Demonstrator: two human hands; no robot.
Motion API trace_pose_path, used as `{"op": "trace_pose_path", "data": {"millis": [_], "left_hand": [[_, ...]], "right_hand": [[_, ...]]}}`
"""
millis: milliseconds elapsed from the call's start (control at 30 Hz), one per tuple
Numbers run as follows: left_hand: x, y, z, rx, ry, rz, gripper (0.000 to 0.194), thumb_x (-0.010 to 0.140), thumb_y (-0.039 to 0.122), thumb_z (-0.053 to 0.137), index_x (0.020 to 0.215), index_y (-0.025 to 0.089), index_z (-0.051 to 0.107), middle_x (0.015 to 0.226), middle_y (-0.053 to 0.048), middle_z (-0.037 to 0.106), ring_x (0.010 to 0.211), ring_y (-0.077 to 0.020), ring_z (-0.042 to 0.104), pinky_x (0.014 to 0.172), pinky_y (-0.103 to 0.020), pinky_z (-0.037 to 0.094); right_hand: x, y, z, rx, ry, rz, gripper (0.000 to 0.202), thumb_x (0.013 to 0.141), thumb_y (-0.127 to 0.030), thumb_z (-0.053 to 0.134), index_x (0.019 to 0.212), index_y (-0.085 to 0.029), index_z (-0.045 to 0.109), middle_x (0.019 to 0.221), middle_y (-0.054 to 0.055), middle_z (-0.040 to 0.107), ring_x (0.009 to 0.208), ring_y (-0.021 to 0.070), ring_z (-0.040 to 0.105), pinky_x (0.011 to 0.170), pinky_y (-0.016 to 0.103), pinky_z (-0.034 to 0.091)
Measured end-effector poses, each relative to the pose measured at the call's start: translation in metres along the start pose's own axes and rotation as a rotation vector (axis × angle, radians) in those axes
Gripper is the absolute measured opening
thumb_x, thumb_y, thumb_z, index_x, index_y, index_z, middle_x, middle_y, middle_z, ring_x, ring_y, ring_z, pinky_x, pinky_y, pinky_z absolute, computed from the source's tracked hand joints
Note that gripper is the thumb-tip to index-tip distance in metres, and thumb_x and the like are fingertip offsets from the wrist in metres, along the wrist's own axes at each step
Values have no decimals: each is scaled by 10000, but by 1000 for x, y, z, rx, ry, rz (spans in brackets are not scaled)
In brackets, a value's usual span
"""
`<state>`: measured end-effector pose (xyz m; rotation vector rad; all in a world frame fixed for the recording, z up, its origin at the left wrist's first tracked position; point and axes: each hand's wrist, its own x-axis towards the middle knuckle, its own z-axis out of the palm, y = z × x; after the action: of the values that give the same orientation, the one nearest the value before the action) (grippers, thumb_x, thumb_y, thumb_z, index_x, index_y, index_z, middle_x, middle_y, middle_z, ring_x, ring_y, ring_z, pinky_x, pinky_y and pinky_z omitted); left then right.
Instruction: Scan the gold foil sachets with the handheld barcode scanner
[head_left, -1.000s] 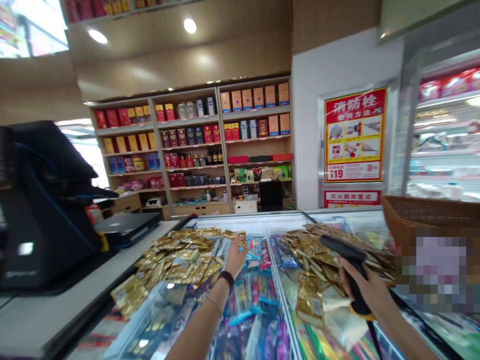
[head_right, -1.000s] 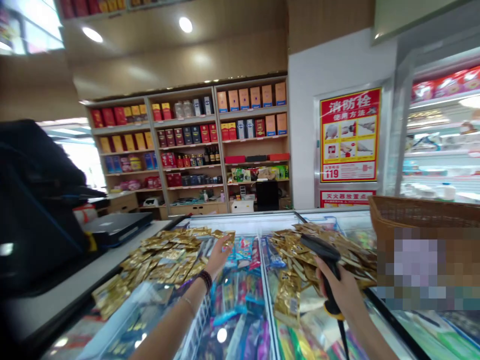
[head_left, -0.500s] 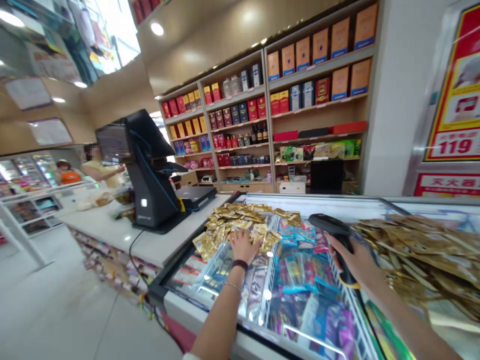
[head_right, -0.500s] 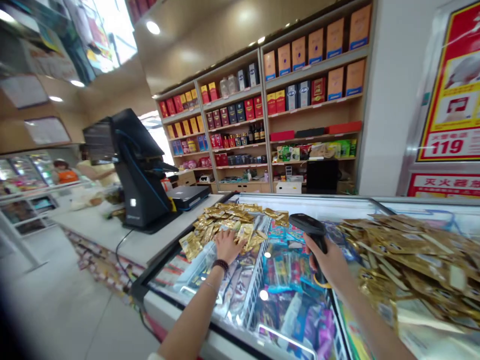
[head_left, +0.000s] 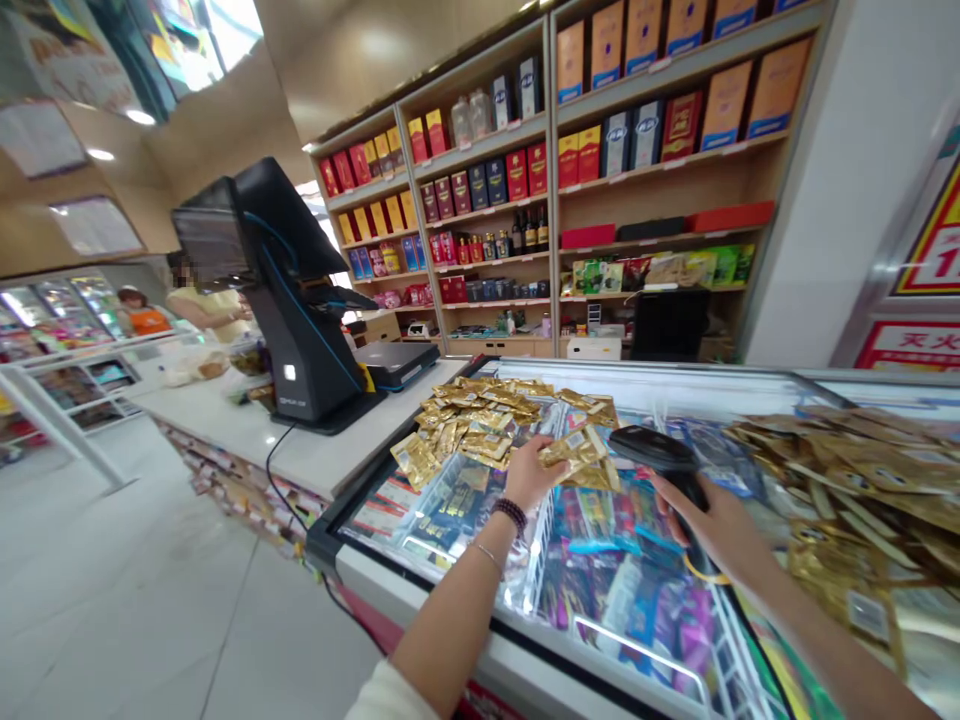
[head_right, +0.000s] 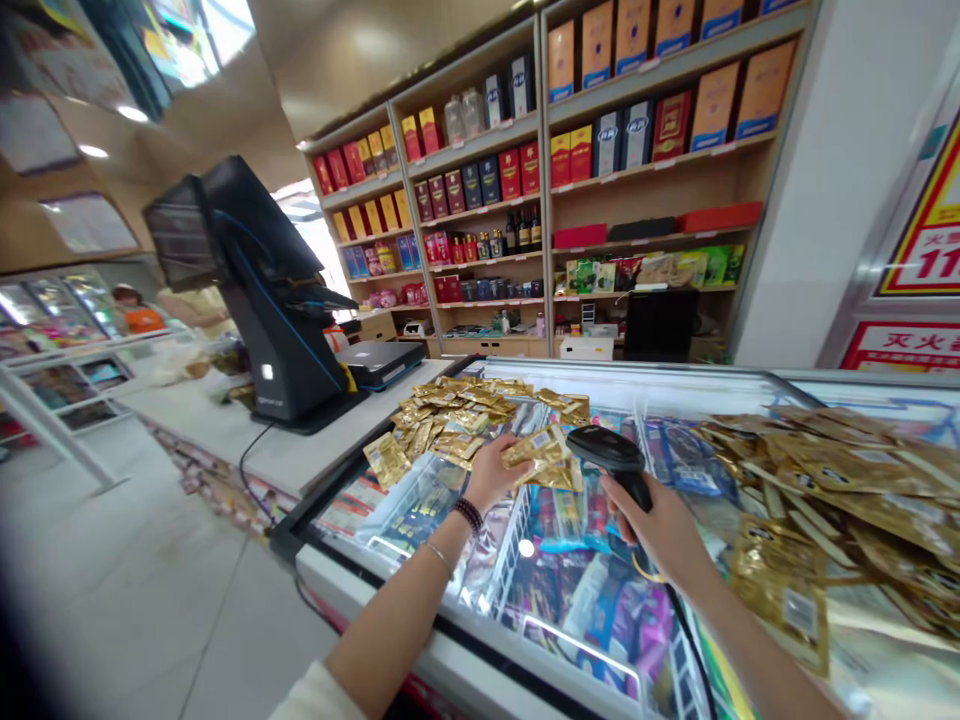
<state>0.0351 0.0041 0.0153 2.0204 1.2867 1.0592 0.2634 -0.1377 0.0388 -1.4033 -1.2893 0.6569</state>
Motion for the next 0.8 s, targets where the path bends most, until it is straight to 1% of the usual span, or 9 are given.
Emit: {"op": "trace_pose_path", "data": {"millis": [67, 200, 300, 433, 633, 800], "left_hand": [[0, -2, 1, -94, 19, -11, 254, 785, 249, 837, 1019, 194, 754, 916, -13, 790, 852, -202, 731, 795, -289, 552], [3, -9, 4, -223, 86, -34, 283, 759, 241, 862, 1017, 173, 770, 915, -29, 801, 843, -204, 739, 770, -279, 559], [4, -14, 7, -232, 107, -32, 316, 739, 280, 885, 1018, 175, 781, 890, -30, 798, 831, -216, 744, 757, -289, 576], [3, -19, 8, -233, 92, -28, 322, 746, 303, 884, 1023, 175, 781, 840, -22, 779, 824, -220, 744, 734, -293, 595], [2, -20, 7, -218, 92, -30, 321, 738, 270, 882, 1027, 172, 783, 911, -40, 794, 848, -221, 744, 761, -301, 587], [2, -20, 5, -230, 103, -25, 308, 746, 269, 868, 1022, 166, 779, 914, -42, 796, 838, -214, 738, 761, -294, 573]], "right_hand": [[-3, -1, 1, -13, -4, -12, 483, 887, -703, 628, 672, -272, 583, 421, -24, 577, 407, 167, 520, 531, 327, 426], [-6, 1, 5, -95, 6, -18, 490, 852, -739, 608, 678, -281, 578, 411, -26, 562, 393, 178, 518, 505, 331, 393], [-7, 4, 9, -175, -9, -21, 485, 812, -759, 598, 698, -287, 596, 406, -21, 559, 387, 201, 534, 488, 340, 390], [-9, 7, 13, -248, -18, -46, 462, 806, -742, 596, 784, -282, 636, 410, -27, 569, 379, 223, 551, 490, 350, 392], [-10, 7, 14, -250, -24, -62, 466, 821, -744, 584, 788, -281, 628, 413, -28, 564, 394, 230, 561, 502, 351, 388], [-9, 8, 13, -239, -24, -70, 477, 819, -757, 586, 775, -283, 624, 417, -21, 576, 401, 235, 568, 501, 356, 398]]}}
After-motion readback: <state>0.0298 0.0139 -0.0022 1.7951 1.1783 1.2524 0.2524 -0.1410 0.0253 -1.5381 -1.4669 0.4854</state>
